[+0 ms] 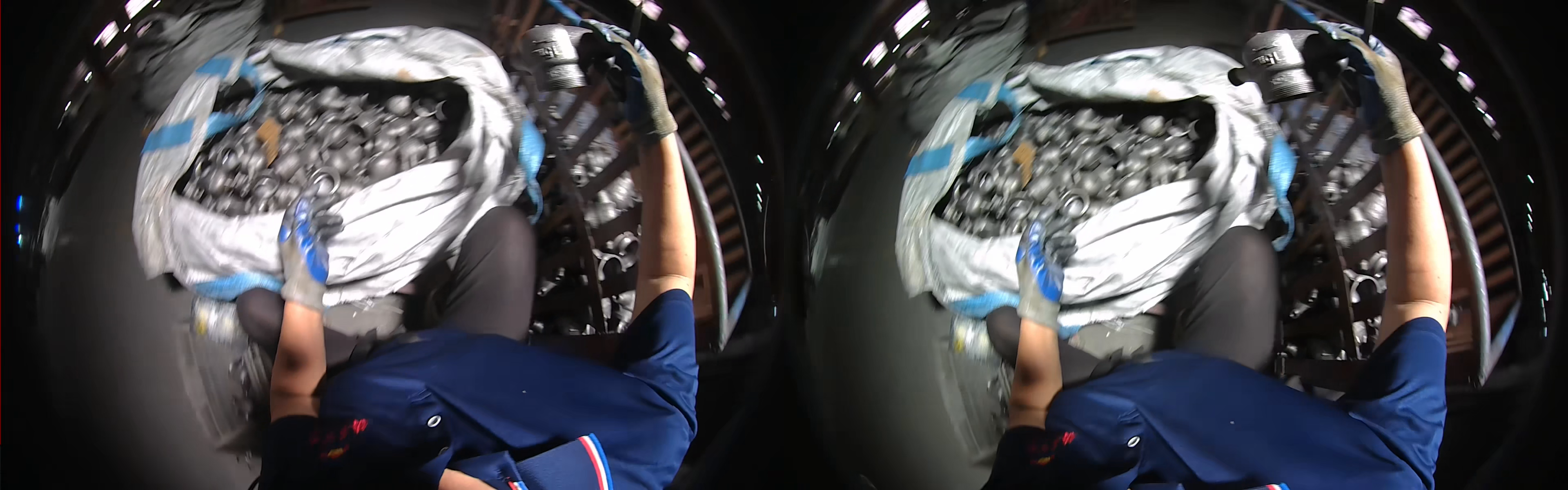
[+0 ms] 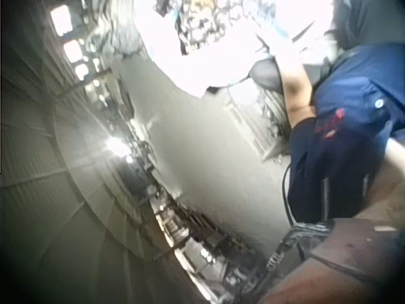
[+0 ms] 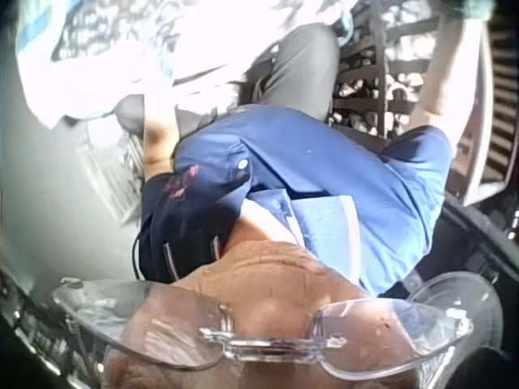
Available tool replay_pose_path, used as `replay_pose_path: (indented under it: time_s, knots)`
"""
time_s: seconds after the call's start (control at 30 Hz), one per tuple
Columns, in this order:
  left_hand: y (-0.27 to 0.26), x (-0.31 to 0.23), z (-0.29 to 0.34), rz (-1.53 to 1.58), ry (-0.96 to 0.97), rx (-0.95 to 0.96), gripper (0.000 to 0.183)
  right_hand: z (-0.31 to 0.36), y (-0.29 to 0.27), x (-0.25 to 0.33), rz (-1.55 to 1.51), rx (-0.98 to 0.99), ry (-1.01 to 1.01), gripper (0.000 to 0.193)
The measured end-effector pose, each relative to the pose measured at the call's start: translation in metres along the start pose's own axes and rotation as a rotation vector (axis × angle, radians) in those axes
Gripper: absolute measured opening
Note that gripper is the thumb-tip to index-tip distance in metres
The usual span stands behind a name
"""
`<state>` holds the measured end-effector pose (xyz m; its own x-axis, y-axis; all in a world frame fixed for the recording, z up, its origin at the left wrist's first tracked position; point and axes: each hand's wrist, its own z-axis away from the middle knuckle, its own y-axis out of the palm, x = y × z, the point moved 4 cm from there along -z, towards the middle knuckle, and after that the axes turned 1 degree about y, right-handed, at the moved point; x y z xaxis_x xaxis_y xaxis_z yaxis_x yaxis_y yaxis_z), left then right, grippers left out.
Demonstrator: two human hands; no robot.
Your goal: Inspecting and cleaning burrs from metal pipe fittings or castings using a small tool.
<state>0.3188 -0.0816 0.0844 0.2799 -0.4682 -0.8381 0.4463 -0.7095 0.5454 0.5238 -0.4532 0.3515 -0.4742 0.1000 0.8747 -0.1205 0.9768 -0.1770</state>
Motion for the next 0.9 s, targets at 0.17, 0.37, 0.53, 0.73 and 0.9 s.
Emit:
replay_pose_path:
  time_s: [0.17,0.37,0.53,0.73,0.9]
  knots:
    - [0.06,0.009,0.004,-0.024,0.033,0.359,0.042,0.039,-0.007,0.001,0.009,-0.009,-0.03,0.019]
    - [0.104,0.006,0.014,-0.088,-0.105,0.629,0.059,0.101,0.089,-0.024,0.678,0.454,-0.919,0.039]
    - [0.095,-0.006,0.027,-0.397,0.097,0.755,0.051,0.115,0.151,-0.056,0.428,0.718,-0.764,0.04]
    - [0.059,0.022,0.032,-0.312,-0.033,0.643,0.061,0.119,0.2,-0.093,0.294,0.83,-0.529,0.027]
    - [0.047,0.048,0.042,-0.35,-0.1,0.514,0.046,0.127,0.212,-0.098,0.165,0.821,-0.363,0.031]
